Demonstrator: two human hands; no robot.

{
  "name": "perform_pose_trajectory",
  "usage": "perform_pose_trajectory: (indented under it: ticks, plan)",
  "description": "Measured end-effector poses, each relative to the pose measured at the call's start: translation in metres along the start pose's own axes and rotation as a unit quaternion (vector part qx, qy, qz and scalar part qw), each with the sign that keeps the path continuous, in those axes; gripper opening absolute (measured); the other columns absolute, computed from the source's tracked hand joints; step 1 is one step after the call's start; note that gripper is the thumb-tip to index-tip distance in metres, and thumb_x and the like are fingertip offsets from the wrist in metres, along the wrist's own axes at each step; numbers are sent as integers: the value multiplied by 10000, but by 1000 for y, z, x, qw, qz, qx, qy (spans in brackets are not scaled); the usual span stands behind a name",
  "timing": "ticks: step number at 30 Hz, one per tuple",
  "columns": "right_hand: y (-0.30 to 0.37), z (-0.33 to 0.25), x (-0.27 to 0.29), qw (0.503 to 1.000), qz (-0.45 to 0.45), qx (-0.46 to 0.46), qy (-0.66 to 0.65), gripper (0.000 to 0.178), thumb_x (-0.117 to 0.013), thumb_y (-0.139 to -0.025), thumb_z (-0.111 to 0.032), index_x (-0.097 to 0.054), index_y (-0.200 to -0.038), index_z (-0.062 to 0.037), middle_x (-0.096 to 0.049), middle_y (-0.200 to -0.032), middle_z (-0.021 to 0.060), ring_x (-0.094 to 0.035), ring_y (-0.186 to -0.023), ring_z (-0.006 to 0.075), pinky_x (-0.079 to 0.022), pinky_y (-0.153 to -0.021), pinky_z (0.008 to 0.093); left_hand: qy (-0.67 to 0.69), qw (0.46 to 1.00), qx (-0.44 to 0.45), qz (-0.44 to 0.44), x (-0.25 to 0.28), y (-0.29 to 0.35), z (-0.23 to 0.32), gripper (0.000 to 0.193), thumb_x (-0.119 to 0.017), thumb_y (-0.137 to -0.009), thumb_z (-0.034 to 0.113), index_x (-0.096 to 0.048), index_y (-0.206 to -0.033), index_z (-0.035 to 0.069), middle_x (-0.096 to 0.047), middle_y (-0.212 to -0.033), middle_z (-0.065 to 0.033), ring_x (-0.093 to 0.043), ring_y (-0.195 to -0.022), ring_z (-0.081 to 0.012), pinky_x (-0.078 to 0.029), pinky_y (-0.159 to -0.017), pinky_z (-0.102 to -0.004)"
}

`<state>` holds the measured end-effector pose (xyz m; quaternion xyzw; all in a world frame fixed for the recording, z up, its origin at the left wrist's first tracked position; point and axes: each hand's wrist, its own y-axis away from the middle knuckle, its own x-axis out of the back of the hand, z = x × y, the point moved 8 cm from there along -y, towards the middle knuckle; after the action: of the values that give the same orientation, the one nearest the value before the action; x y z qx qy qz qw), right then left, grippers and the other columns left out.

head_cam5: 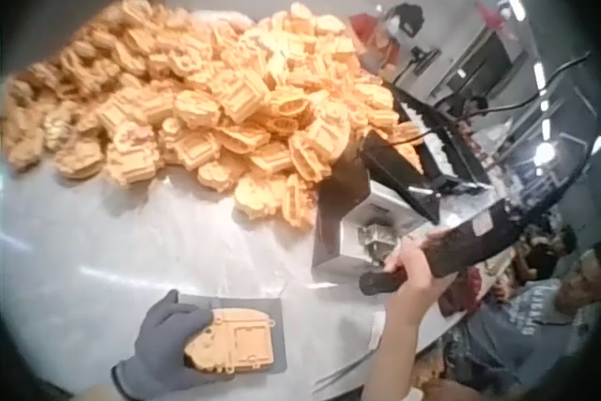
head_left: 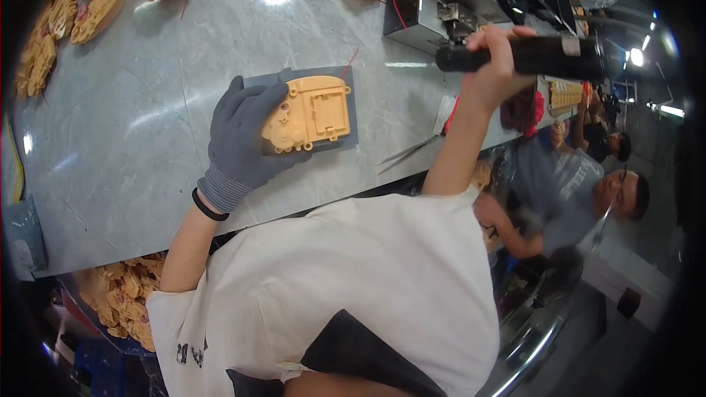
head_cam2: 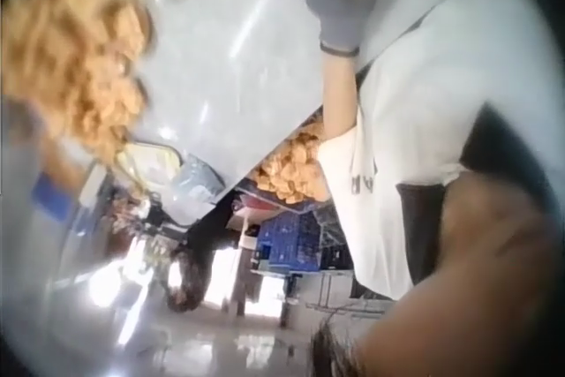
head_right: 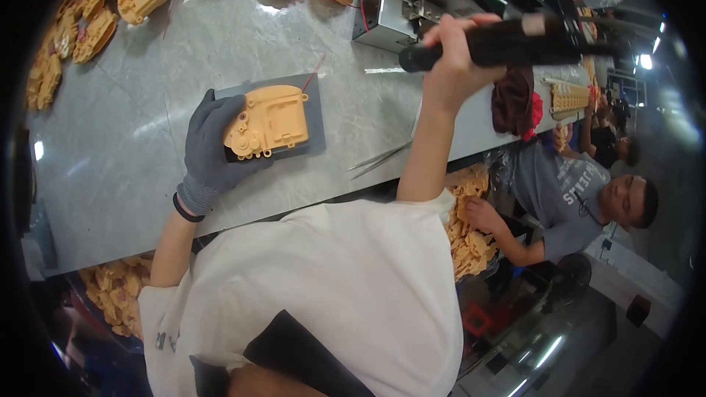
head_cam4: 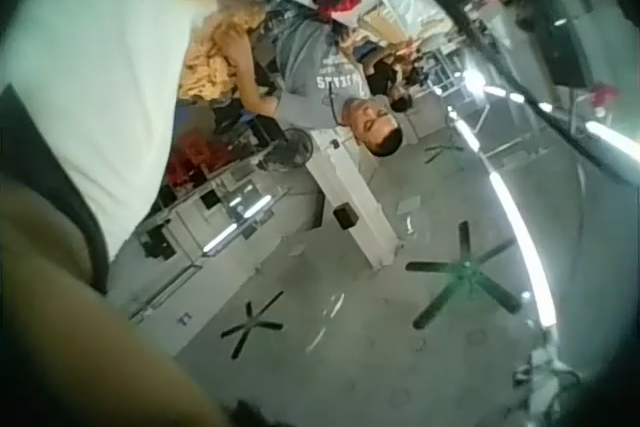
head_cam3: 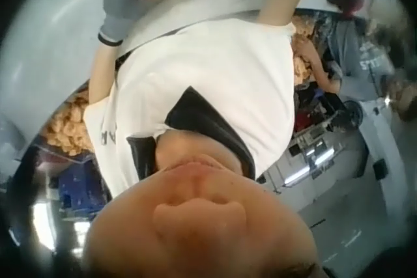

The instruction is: The person assembles plastic toy parts by hand, joining them with screws using an electric screwdriver at a factory workbench.

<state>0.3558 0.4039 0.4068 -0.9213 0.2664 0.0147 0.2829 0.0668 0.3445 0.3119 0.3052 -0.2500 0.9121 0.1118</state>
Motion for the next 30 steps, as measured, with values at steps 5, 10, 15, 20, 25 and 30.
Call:
perform_pose_trajectory:
  ticks: [5,10,15,20,25,30]
  plan:
    - [17,-40,-2,994,22,11,-111,374,-537,-652,77,-434,-998,-20,-501,-585,80,-463,-433,172,-436,-502,316,3,1000,-7,-13,-1,-1,1,798,-825,-499,308,-490,-1184,72,-573,-972,-63,-521,-950,-246,-327,-985,-460]
    - [18,-48,23,1000,20,23,0,380,-543,-666,52,-436,-1026,-7,-493,-576,84,-467,-436,176,-433,-516,325,19,1000,-8,-5,-1,1,-1,805,-823,-501,288,-482,-1201,82,-573,-987,-67,-522,-965,-244,-330,-992,-453]
    - [37,-35,60,998,62,-31,1,369,-534,-689,46,-433,-1042,14,-485,-570,83,-469,-436,180,-429,-514,323,6,1000,0,-27,-3,3,1,791,-826,-516,243,-476,-1198,47,-565,-1110,-109,-526,-1031,-296,-341,-995,-441]
    - [43,-47,79,997,73,-14,13,380,-527,-696,46,-422,-1060,15,-483,-572,86,-469,-439,179,-424,-508,319,24,999,5,-21,-5,8,-3,776,-820,-545,217,-461,-1209,39,-538,-1148,-130,-509,-1073,-302,-373,-960,-389]
    - [54,-63,95,995,98,-3,19,384,-524,-696,50,-414,-1063,18,-482,-571,88,-466,-442,176,-421,-503,314,66,998,-7,21,-3,1,17,756,-812,-545,274,-484,-1190,57,-570,-1076,-119,-540,-958,-304,-392,-923,-426]
    - [62,-81,122,989,144,3,12,384,-521,-692,58,-415,-1059,14,-484,-572,79,-444,-441,156,-417,-505,315,52,973,-210,-79,-30,9,148,700,-708,-683,316,-406,-1242,23,-425,-1247,-190,-418,-1142,-345,-357,-958,-435]
